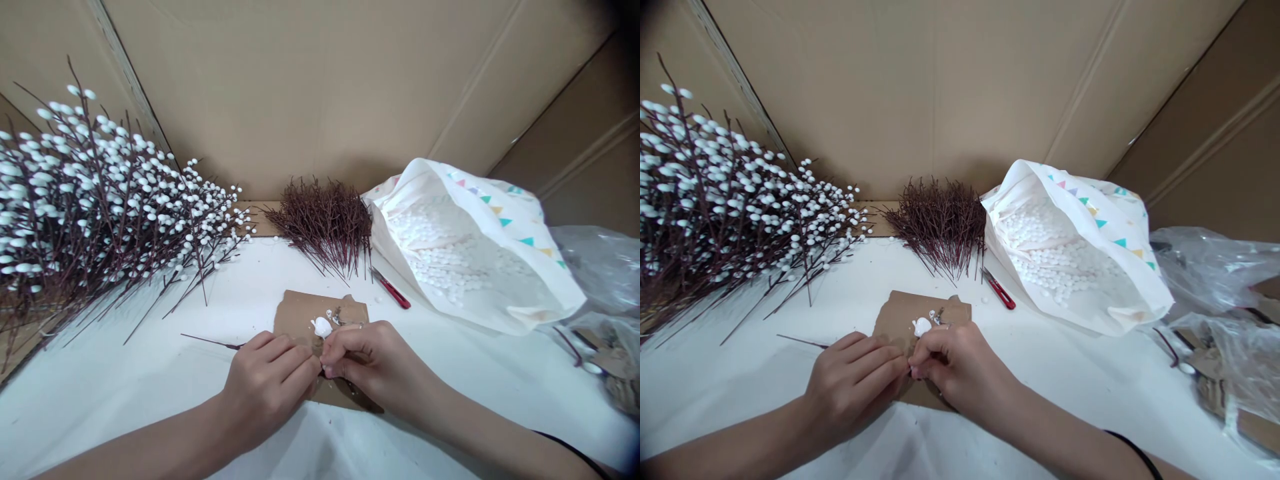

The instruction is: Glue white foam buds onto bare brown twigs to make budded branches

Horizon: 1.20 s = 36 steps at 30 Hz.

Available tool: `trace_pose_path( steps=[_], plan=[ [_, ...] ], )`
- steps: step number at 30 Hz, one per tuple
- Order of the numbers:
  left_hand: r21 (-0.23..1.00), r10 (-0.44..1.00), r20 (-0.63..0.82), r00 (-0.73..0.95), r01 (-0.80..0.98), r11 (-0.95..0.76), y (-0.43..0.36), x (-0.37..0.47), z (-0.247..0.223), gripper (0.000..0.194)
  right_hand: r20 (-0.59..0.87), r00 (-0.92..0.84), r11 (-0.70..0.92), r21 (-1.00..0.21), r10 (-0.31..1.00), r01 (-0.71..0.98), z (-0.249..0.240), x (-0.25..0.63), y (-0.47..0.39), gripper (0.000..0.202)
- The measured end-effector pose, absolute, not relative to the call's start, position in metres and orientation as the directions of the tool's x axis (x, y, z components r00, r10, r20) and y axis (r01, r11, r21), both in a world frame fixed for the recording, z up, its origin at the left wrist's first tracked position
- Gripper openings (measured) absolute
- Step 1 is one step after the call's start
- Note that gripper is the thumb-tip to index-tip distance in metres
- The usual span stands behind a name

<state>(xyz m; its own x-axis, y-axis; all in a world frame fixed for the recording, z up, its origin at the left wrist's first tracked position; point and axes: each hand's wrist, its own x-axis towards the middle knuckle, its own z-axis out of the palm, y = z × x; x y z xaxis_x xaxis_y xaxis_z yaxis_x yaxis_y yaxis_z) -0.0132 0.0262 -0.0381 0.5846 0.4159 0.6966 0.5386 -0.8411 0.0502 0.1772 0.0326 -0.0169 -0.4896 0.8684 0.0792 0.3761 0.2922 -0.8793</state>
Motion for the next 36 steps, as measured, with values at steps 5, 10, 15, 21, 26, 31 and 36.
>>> trace_pose_path(
  steps=[5, 10, 15, 21, 26, 31, 36],
  plan=[
    [0.074, 0.456, 0.682, 0.572, 0.566, -0.821, 0.026, -0.014, -0.039, 0.015, 0.047, -0.470, 0.286, -0.846, 0.881, 0.451, -0.016, 0.180, 0.033, 0.015],
    [0.014, 0.406, 0.697, 0.591, 0.554, -0.832, 0.025, -0.014, -0.039, 0.016, 0.142, -0.520, 0.408, -0.799, 0.842, 0.442, -0.017, 0.181, 0.031, 0.027],
    [-0.022, 0.370, 0.687, 0.625, 0.527, -0.850, 0.023, -0.013, -0.037, 0.018, 0.217, -0.542, 0.492, -0.755, 0.811, 0.433, -0.022, 0.180, 0.029, 0.029],
    [-0.014, 0.376, 0.688, 0.621, 0.529, -0.848, 0.024, -0.014, -0.037, 0.018, 0.228, -0.538, 0.494, -0.760, 0.812, 0.423, -0.021, 0.179, 0.030, 0.030],
    [0.008, 0.396, 0.677, 0.620, 0.533, -0.846, 0.024, -0.015, -0.036, 0.014, 0.107, -0.512, 0.391, -0.782, 0.852, 0.486, -0.008, 0.184, 0.031, 0.021],
    [0.006, 0.386, 0.688, 0.614, 0.527, -0.850, 0.024, -0.014, -0.036, 0.015, 0.129, -0.521, 0.421, -0.760, 0.844, 0.494, -0.006, 0.186, 0.031, 0.018],
    [-0.036, 0.371, 0.698, 0.612, 0.547, -0.836, 0.024, -0.014, -0.036, 0.015, 0.150, -0.529, 0.443, -0.753, 0.835, 0.486, -0.008, 0.181, 0.031, 0.020]
  ],
)
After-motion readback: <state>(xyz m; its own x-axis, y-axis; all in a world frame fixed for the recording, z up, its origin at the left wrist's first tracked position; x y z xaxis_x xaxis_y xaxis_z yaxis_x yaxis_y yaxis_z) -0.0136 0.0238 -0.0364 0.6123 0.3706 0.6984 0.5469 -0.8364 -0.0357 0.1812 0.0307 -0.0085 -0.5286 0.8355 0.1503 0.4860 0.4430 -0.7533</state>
